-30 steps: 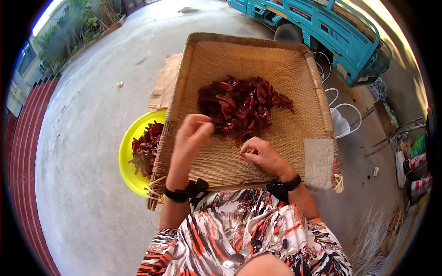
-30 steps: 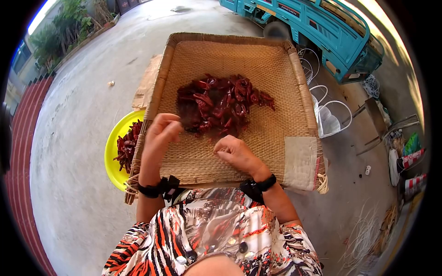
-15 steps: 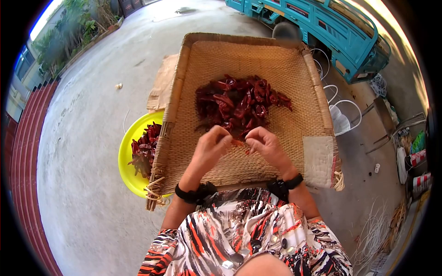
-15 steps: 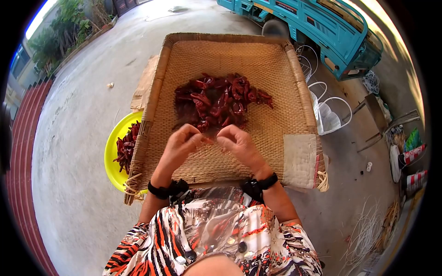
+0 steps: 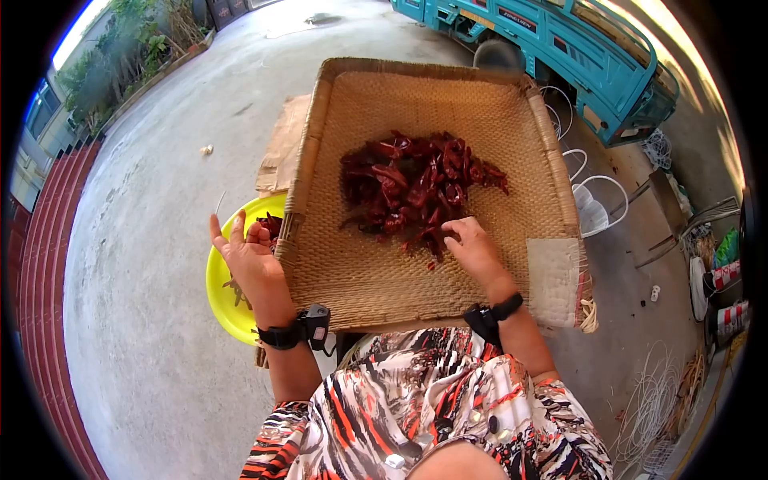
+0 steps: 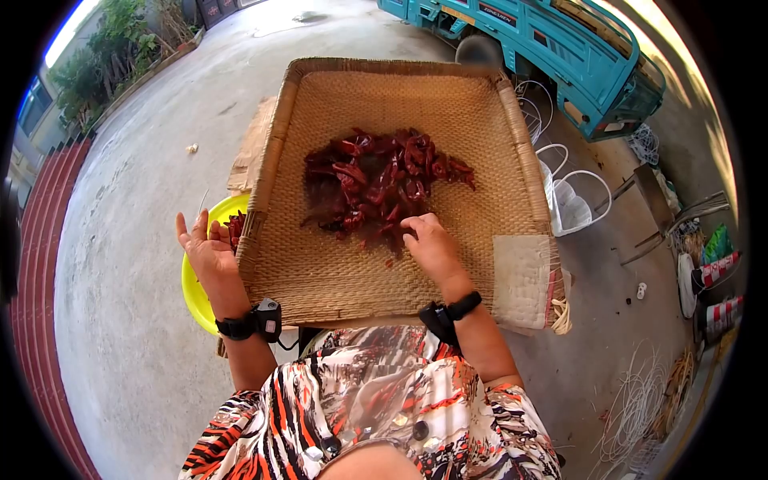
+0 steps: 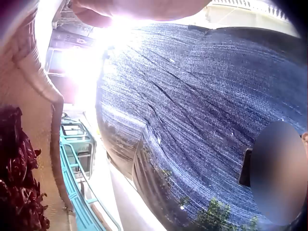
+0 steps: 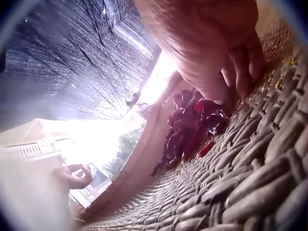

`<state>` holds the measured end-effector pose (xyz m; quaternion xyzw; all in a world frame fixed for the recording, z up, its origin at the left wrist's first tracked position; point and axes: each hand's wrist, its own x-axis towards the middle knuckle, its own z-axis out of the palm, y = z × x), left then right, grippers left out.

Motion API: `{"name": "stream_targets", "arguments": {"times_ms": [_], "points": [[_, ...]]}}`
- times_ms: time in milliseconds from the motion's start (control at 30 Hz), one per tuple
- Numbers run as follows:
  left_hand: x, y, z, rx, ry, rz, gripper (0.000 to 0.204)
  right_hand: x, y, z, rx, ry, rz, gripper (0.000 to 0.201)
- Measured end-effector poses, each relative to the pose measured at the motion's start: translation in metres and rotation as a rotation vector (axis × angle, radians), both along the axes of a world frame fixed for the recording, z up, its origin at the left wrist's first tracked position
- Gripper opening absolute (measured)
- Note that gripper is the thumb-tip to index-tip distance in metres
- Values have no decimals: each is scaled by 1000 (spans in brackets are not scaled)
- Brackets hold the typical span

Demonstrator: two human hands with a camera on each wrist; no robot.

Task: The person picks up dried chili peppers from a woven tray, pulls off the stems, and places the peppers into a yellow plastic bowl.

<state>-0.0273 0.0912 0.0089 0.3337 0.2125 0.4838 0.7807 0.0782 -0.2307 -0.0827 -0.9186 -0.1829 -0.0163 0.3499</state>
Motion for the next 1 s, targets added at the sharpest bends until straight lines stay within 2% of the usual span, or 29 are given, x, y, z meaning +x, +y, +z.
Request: {"name": "stream_targets", "arguments": {"times_ms": [33,167,200,333,400,500,600,633,733,1000], "points": [[1,-2,0,36,3,-71,39,0,0,-2,-30,-78,-4,23],[7,-24,-10,157,37,-453,29,4,-4,-9,95,-7,-51,18],[9,-37,-7,191,72,-531,20,2,-5,-8,159,7,-62,17],[11,-72,-7,459,246,-862,18,0,-8,-2,364,132,-89,12],[13,-84,-12,596,282,-982,21,-3,-6,6,483,145,-16,10],[14,-96,-24,630,270,-1111,32,-16,2,27,570,205,87,8],[15,-104,-31,751,359,-1096,35,-34,13,55,598,312,195,7],[15,-108,-33,777,356,-1088,29,-37,15,59,604,353,232,7],[20,-109,-39,848,380,-1162,23,-37,16,50,487,263,362,10],[19,-109,-32,597,376,-1174,18,-42,15,54,633,390,399,11]]}}
